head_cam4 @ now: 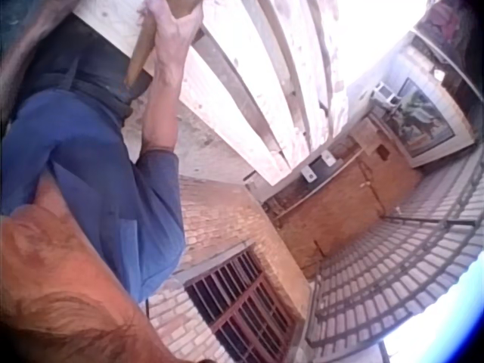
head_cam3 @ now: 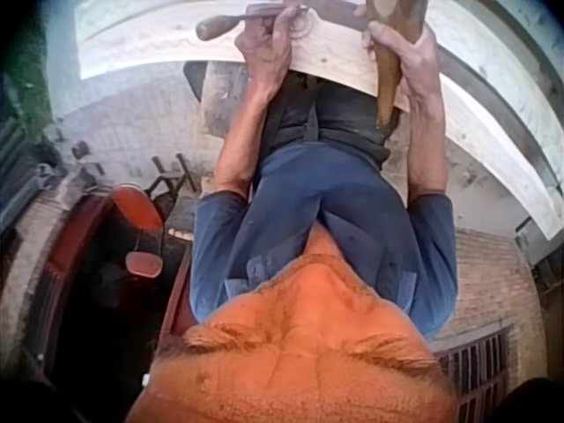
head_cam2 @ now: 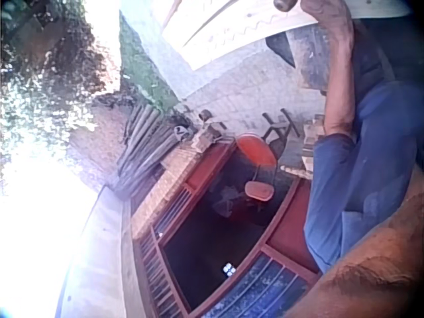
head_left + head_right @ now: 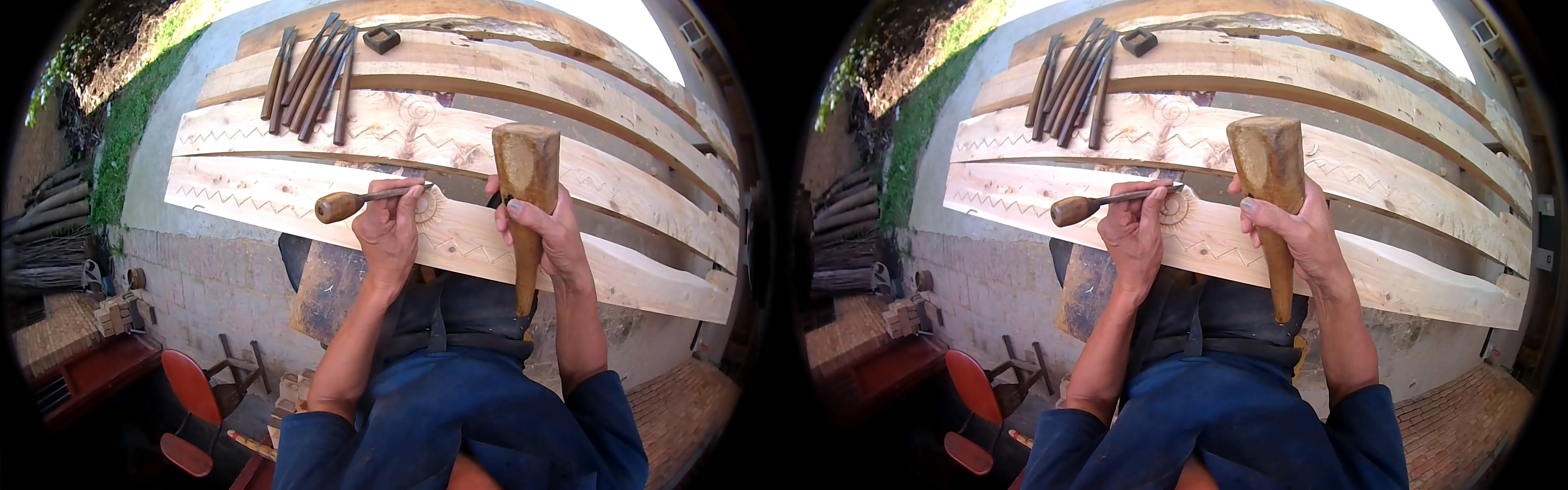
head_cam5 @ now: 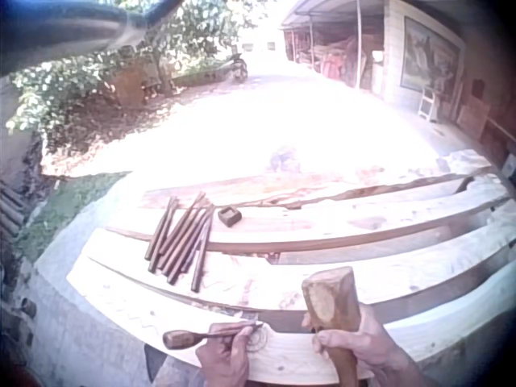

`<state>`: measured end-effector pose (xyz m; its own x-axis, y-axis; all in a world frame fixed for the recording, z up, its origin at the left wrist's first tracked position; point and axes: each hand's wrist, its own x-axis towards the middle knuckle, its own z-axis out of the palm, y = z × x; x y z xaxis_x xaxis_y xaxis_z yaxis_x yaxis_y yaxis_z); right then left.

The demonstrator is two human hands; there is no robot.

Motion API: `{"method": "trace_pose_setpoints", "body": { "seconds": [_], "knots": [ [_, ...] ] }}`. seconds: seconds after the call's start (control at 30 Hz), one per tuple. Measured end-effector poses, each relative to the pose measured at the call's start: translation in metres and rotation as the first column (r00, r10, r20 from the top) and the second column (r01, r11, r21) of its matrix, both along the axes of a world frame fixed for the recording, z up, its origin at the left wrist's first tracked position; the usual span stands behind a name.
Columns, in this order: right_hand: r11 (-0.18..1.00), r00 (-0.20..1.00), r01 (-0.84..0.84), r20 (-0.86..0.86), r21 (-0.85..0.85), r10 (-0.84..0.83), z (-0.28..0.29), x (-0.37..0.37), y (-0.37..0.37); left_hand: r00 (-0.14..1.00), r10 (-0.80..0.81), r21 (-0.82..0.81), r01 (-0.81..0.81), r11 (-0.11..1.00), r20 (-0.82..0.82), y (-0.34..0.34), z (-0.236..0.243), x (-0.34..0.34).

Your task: The person carves a decorative spiral pattern into a long wooden plank using a chisel and a wooden mallet. They repeatedly strike the chisel to deepen the design and occasionally switch to a smaller chisel for finer details.

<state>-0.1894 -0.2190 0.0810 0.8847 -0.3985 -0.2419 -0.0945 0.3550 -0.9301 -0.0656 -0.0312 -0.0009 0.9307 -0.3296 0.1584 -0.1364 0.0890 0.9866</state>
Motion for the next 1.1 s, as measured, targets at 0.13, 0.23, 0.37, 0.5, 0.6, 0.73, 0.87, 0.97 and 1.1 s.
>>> {"method": "trace_pose_setpoints", "body": {
  "seconds": [0.13,0.23,0.37,0.5,0.6,0.73,0.87,0.97,1.1],
  "knots": [
    [1.0,1.0,-0.012,-0.017,-0.014,0.011,0.001,0.002,0.0,1.0,-0.004,0.055,0.004,0.999,-0.001,0.002,0.001,0.0],
    [0.999,0.999,-0.018,-0.03,-0.03,0.017,0.002,0.004,0.001,1.0,-0.002,0.034,0.002,0.999,0.004,0.001,0.001,-0.001],
    [0.997,0.999,-0.034,-0.045,-0.062,0.031,0.005,0.009,0.004,1.0,-0.004,0.041,0.004,0.999,0.003,0.002,0.0,0.0],
    [0.995,0.996,-0.061,-0.062,-0.076,0.057,0.006,0.014,0.005,1.0,-0.009,0.09,0.008,0.996,0.01,0.004,0.001,-0.001],
    [0.928,0.989,-0.128,-0.12,-0.351,0.091,0.015,0.021,0.003,0.996,-0.014,0.139,0.001,0.99,0.091,0.003,-0.001,-0.004],
    [0.428,0.966,0.013,0.121,-0.904,0.228,0.043,0.051,0.008,0.963,0.002,0.213,-0.062,0.975,0.271,0.002,0.001,-0.007],
    [-0.061,0.914,0.147,0.112,-0.987,0.389,0.089,0.084,0.023,0.869,0.064,0.256,-0.214,0.943,0.491,0.009,-0.024,-0.001],
    [-0.125,0.844,0.366,0.273,-0.922,0.462,0.107,0.105,0.041,0.936,-0.034,0.289,-0.074,0.955,0.351,0.033,-0.048,-0.018],
    [-0.29,0.784,0.469,0.242,-0.834,0.572,0.107,0.123,0.062,0.96,-0.263,0.316,0.222,0.922,0.092,0.042,-0.059,-0.022]
  ]
}}
